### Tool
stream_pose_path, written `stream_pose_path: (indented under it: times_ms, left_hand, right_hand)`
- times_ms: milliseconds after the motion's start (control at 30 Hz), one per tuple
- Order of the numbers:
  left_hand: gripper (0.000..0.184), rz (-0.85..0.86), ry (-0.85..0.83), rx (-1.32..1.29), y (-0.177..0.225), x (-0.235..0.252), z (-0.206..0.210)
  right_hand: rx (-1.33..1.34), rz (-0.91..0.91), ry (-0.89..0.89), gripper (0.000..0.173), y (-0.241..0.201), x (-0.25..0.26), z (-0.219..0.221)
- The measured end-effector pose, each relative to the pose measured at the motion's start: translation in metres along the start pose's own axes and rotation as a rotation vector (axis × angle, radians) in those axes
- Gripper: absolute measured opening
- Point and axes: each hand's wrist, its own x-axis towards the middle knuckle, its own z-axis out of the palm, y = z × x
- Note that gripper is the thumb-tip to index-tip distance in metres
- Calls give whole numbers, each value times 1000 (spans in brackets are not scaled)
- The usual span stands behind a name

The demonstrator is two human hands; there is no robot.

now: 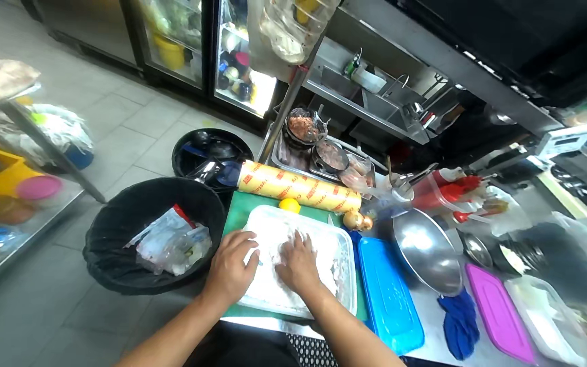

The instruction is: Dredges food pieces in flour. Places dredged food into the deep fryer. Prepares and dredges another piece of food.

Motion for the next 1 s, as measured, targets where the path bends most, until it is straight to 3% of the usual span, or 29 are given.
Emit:
stream_pose_path:
  times_ms: [133, 367, 633, 900, 1000]
  left_hand:
    - [31, -2, -8, -1, 0, 0, -1]
    - [31, -4, -3, -9, 1, 0, -2]
    - [32, 12, -14, 17, 1, 1, -2]
    - [32, 2, -11, 3, 2, 1, -2]
    - [32, 4, -2, 0, 2, 1, -2]
  right_hand:
    - [39, 46, 2, 35, 2, 2, 0]
    - [530, 156, 101, 32, 37, -3, 2]
    - [314, 245, 37, 42, 37, 0, 3]
    - [175, -35, 110, 50, 17, -11, 6]
    - [47, -261, -16, 54, 4, -13, 6]
